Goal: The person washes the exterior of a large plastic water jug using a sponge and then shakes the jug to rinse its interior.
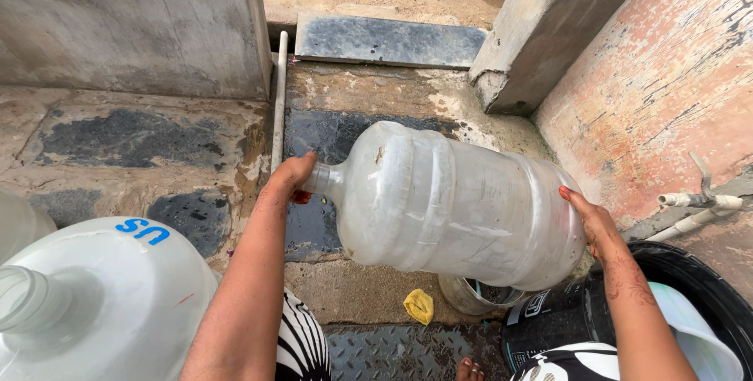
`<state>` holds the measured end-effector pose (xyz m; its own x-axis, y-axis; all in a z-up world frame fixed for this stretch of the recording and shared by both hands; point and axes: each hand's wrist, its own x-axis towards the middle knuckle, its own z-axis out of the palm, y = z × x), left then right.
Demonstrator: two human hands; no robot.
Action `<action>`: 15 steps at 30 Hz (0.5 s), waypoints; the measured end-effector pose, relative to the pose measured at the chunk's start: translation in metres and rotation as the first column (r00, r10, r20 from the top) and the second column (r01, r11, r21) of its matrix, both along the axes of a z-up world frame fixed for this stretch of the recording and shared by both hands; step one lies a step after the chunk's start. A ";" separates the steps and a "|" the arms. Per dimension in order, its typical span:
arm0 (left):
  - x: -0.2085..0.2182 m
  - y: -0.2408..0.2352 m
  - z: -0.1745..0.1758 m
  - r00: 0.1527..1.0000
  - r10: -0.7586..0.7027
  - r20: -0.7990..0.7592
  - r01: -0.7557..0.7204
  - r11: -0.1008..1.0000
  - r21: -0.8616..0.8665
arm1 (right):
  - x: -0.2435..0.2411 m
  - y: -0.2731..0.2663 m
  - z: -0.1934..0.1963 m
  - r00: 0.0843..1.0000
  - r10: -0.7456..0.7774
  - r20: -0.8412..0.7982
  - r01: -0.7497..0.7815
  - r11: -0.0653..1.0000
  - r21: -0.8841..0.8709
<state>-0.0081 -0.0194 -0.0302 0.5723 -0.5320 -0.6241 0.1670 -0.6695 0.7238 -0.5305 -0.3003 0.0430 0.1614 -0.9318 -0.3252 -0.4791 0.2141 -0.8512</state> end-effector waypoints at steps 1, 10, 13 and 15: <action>0.003 0.000 0.001 1.000 0.009 0.019 -0.008 1.000 -0.020 | 0.000 0.003 0.004 0.999 -0.028 -0.035 0.027 1.000 -0.013; 0.000 0.014 0.026 0.992 0.075 0.103 -0.062 0.991 -0.119 | 0.012 0.036 0.032 0.995 -0.080 -0.053 0.074 0.991 -0.110; -0.002 0.016 0.037 0.992 0.065 0.106 -0.055 0.994 -0.090 | 0.009 0.032 0.027 0.996 -0.079 -0.043 0.073 0.990 -0.120; -0.001 0.016 0.039 0.994 0.062 0.090 -0.055 0.996 -0.076 | 0.007 0.024 0.019 0.996 -0.080 -0.050 0.074 0.991 -0.111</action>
<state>-0.0088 -0.0030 0.0084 0.6572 -0.5382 -0.5277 0.1348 -0.6048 0.7848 -0.5233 -0.2765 0.0625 0.0731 -0.9710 -0.2278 -0.5108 0.1598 -0.8447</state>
